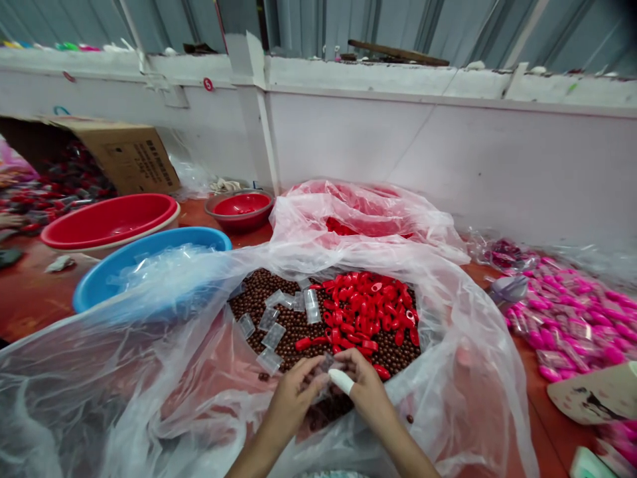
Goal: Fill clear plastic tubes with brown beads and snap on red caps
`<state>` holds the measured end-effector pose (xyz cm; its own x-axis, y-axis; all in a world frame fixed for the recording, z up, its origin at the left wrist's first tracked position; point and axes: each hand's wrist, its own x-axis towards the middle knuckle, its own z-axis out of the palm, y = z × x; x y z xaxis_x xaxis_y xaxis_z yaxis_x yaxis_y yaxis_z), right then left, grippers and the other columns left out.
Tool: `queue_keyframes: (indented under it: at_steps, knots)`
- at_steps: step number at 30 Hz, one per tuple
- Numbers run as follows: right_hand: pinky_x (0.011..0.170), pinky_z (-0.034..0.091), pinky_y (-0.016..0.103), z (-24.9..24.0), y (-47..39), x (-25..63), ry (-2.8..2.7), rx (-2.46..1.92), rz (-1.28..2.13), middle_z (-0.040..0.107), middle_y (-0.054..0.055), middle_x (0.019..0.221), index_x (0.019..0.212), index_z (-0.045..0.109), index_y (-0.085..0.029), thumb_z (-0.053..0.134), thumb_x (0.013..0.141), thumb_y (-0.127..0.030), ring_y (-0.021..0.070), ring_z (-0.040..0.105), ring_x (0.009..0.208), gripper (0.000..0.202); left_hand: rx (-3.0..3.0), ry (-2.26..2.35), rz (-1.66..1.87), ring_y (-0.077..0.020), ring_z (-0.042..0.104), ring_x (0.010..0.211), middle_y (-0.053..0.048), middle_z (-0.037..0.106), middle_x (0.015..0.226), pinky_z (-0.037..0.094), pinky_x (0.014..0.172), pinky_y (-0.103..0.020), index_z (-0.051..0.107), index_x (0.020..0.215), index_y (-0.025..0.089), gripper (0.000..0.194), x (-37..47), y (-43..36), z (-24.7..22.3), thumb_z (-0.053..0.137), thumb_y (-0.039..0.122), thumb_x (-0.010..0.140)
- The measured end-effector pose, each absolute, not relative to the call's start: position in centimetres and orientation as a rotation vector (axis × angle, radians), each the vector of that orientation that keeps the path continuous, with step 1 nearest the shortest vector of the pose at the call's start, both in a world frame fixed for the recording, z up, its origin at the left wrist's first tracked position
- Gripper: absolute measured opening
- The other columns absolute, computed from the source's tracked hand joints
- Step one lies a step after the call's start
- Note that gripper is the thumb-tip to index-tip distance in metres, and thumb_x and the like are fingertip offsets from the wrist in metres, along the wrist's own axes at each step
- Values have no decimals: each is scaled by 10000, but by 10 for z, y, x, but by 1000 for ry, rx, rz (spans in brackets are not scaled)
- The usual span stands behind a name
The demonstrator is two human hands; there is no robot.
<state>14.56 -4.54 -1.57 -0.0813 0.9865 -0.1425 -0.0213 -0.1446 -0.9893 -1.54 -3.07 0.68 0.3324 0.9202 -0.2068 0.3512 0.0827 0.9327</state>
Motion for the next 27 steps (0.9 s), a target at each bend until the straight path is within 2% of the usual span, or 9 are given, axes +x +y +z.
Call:
queue_keyframes:
  at_steps: [3,5,7,9,12,14,18,22,27]
  knots:
    - [704,474,256,-1,-27,161,-1549,-1379,1233,662,8,922,1006,597,-244,533,803,-269,179,620,851,214,1387,1240,661,-180,570,782,-60,629,911,450,696,-271,610,1066,156,412,-18,-20,0,536,420,759]
    - [805,441,270,9,-5,178,-1684,-1702,769,655,10,947,991,627,-265,490,837,-285,173,604,892,207,1530,1321,622,-191,572,823,-62,627,911,435,745,-282,636,1022,164,360,-25,-13,-3,540,386,755]
    - [895,374,362,14,20,193,-1599,-1854,579,607,95,1019,998,625,-204,426,868,-285,234,550,995,251,1712,1454,514,-203,572,872,-74,617,937,415,783,-287,651,1003,169,319,-34,-8,-2,524,337,764]
    - [927,324,420,11,42,203,-1559,-1919,504,564,143,1055,978,628,-168,507,823,-292,288,499,1056,233,1814,1567,353,-209,575,886,-85,611,950,406,781,-284,648,1017,167,313,-42,-5,-3,489,289,777]
    - [925,314,430,0,60,208,-1555,-1926,520,559,135,1032,904,644,-167,692,649,-220,312,492,1042,264,1864,1635,182,-205,570,933,-81,624,986,389,790,-265,636,1027,176,305,-50,-4,-7,485,234,768]
    - [920,324,418,-7,63,211,-1549,-1887,567,573,113,1009,868,649,-180,720,592,-177,300,503,1021,285,1870,1661,136,-197,571,927,-62,642,972,383,772,-249,635,998,190,277,-52,-4,-10,503,238,761]
    - [906,360,396,-11,54,222,-1477,-1738,700,621,71,987,971,631,-213,676,654,-248,258,536,987,322,1874,1734,106,-190,575,921,-51,664,953,376,761,-240,636,987,210,259,-52,-6,-9,506,275,773]
    - [853,433,350,-9,39,236,-1346,-1540,850,640,53,1078,1124,541,-225,577,748,-350,210,576,994,398,1885,1739,34,-213,577,975,-78,664,1027,378,786,-267,637,1023,201,295,-56,-4,2,488,263,776]
    - [810,466,348,-14,25,246,-1153,-1356,957,651,87,1066,1113,536,-197,617,713,-360,229,582,1016,439,1885,1723,-12,-226,586,982,-84,669,1035,376,789,-282,644,1023,209,302,-63,1,2,494,241,762]
